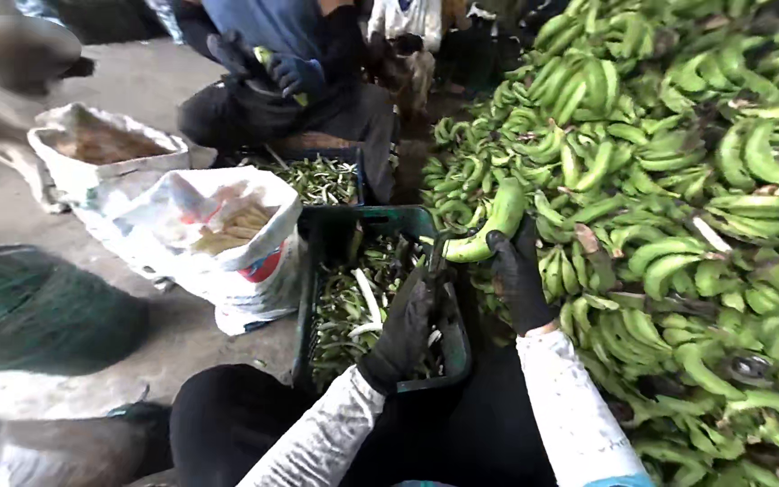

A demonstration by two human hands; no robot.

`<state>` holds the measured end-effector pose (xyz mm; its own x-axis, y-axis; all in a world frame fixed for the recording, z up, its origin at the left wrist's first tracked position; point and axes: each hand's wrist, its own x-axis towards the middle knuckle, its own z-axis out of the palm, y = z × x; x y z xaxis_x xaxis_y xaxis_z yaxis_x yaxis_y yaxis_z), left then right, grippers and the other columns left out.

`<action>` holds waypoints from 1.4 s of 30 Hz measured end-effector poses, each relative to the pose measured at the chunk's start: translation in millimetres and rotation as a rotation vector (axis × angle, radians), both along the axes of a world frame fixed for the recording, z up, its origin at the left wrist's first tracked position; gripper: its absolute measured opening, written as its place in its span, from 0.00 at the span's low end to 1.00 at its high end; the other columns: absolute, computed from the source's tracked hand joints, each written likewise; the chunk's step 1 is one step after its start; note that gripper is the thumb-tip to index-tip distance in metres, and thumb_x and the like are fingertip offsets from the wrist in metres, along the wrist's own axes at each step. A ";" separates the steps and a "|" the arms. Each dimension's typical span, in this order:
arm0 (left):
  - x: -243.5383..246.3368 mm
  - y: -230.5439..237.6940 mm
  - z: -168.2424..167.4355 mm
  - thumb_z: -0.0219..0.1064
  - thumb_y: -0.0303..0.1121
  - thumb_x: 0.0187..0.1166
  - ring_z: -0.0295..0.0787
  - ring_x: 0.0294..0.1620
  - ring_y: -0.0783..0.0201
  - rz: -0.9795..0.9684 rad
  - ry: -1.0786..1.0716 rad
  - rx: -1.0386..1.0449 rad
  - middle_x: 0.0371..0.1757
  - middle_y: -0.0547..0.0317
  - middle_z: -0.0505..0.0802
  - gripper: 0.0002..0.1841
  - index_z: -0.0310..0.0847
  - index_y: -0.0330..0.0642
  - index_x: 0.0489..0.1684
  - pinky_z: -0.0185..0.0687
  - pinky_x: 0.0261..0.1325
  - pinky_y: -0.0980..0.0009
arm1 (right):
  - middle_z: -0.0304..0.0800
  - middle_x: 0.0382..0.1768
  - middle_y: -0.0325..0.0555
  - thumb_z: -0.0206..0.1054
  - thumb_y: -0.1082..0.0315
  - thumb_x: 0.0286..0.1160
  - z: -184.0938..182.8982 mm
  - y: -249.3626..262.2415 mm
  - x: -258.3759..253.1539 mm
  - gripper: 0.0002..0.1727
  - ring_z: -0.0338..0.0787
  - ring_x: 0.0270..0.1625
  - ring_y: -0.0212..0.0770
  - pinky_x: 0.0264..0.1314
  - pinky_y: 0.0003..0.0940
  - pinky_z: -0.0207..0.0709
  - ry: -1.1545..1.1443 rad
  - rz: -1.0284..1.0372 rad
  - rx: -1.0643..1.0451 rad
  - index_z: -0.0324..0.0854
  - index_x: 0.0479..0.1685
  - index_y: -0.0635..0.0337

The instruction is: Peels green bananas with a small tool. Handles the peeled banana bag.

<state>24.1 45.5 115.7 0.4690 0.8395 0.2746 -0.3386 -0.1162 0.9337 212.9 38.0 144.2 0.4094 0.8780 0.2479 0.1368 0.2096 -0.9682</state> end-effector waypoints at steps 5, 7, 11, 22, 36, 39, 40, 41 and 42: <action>-26.7 13.4 -38.6 0.39 0.47 0.96 0.76 0.23 0.71 -0.052 0.259 -0.311 0.29 0.64 0.81 0.23 0.76 0.40 0.58 0.78 0.27 0.73 | 0.86 0.59 0.38 0.57 0.59 0.87 8.7 17.9 -22.5 0.24 0.90 0.54 0.36 0.51 0.33 0.89 0.505 0.289 0.170 0.61 0.81 0.36; -36.0 12.2 -50.6 0.39 0.48 0.96 0.77 0.21 0.71 -0.104 0.330 -0.440 0.28 0.64 0.81 0.22 0.74 0.41 0.58 0.78 0.24 0.73 | 0.90 0.52 0.44 0.51 0.56 0.88 22.8 31.5 -19.8 0.15 0.93 0.50 0.43 0.46 0.39 0.91 0.706 0.404 0.152 0.72 0.67 0.44; -60.5 17.8 -12.9 0.45 0.49 0.93 0.83 0.36 0.70 -0.063 0.469 -0.057 0.42 0.58 0.85 0.26 0.68 0.38 0.75 0.85 0.42 0.69 | 0.88 0.37 0.38 0.49 0.44 0.86 24.2 40.5 -19.4 0.20 0.89 0.34 0.33 0.32 0.31 0.86 0.616 0.312 -0.098 0.79 0.54 0.45; -72.9 60.7 -1.9 0.65 0.45 0.82 0.91 0.46 0.50 0.220 0.808 0.700 0.50 0.51 0.91 0.18 0.85 0.49 0.64 0.87 0.46 0.46 | 0.90 0.37 0.34 0.48 0.44 0.90 -19.0 40.9 -56.9 0.21 0.89 0.35 0.27 0.33 0.25 0.85 0.432 0.291 -0.242 0.80 0.60 0.44; -92.9 71.1 -8.4 0.63 0.42 0.85 0.90 0.47 0.61 0.150 0.569 0.567 0.48 0.55 0.92 0.15 0.85 0.44 0.60 0.88 0.53 0.55 | 0.89 0.30 0.34 0.51 0.51 0.88 -61.9 37.6 -60.2 0.17 0.88 0.27 0.27 0.28 0.26 0.86 0.547 0.163 -0.127 0.83 0.50 0.47; -77.7 53.6 -20.2 0.63 0.42 0.85 0.90 0.46 0.62 -0.031 0.565 0.578 0.47 0.56 0.91 0.17 0.85 0.44 0.63 0.88 0.51 0.57 | 0.85 0.49 0.34 0.52 0.56 0.90 -61.6 25.0 -54.9 0.19 0.86 0.47 0.25 0.49 0.25 0.84 0.163 0.058 -0.180 0.72 0.73 0.50; -76.0 56.2 -24.0 0.63 0.43 0.85 0.89 0.46 0.60 -0.023 0.605 0.574 0.48 0.56 0.91 0.17 0.84 0.46 0.64 0.88 0.51 0.55 | 0.86 0.48 0.34 0.54 0.55 0.88 -65.9 25.8 -54.7 0.19 0.87 0.45 0.25 0.47 0.25 0.85 0.177 0.091 -0.170 0.73 0.71 0.49; -75.0 62.5 -28.8 0.64 0.44 0.84 0.89 0.46 0.57 0.041 0.664 0.590 0.47 0.55 0.90 0.17 0.84 0.48 0.65 0.87 0.49 0.52 | 0.88 0.43 0.33 0.54 0.52 0.87 -71.6 26.9 -56.9 0.17 0.88 0.40 0.25 0.41 0.24 0.85 0.250 0.145 -0.165 0.76 0.66 0.46; -74.9 71.5 -33.9 0.65 0.44 0.82 0.89 0.46 0.51 0.153 0.724 0.629 0.47 0.51 0.90 0.17 0.85 0.48 0.64 0.87 0.47 0.48 | 0.89 0.38 0.31 0.53 0.50 0.88 -78.5 27.2 -60.8 0.16 0.88 0.35 0.24 0.34 0.23 0.84 0.341 0.220 -0.181 0.80 0.60 0.43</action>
